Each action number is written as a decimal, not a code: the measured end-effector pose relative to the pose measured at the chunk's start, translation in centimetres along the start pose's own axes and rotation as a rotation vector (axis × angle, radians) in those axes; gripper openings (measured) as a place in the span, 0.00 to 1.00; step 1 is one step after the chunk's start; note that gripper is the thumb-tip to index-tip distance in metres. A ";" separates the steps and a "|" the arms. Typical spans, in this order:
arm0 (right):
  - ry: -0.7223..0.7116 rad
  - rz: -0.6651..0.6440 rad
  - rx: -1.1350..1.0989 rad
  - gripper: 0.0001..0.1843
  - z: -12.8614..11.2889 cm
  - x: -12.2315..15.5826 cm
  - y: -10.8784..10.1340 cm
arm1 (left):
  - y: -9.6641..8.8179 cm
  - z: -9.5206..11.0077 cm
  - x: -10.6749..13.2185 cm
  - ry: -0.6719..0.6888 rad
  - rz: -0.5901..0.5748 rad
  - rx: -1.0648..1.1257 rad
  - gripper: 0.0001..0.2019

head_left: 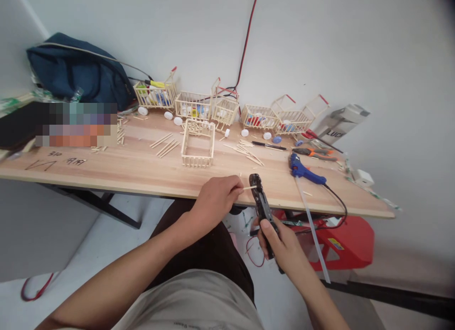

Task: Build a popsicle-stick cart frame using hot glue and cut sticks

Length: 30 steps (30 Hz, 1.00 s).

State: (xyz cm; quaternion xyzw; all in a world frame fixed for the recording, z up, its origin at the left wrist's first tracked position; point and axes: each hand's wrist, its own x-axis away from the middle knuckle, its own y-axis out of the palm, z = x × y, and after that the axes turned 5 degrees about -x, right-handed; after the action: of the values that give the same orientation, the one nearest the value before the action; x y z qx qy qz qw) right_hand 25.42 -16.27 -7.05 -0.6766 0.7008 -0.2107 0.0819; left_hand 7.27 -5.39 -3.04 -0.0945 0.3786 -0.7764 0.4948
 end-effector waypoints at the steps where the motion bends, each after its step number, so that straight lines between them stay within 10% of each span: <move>1: 0.029 0.005 -0.009 0.24 0.0 -0.3 -0.1 | 0.1 -0.2 0.0 -0.001 0.004 -0.084 0.08; 30: 0.356 -0.089 0.177 0.39 -3.4 -2.9 -1.4 | 2.6 -1.7 -0.9 0.025 0.050 -0.495 0.07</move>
State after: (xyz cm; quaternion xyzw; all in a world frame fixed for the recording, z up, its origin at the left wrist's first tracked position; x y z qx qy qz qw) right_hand 25.57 -12.81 -3.88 -0.6492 0.6524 -0.3910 0.0065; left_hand 8.64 -4.39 -5.74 -0.1939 0.5656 -0.6486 0.4710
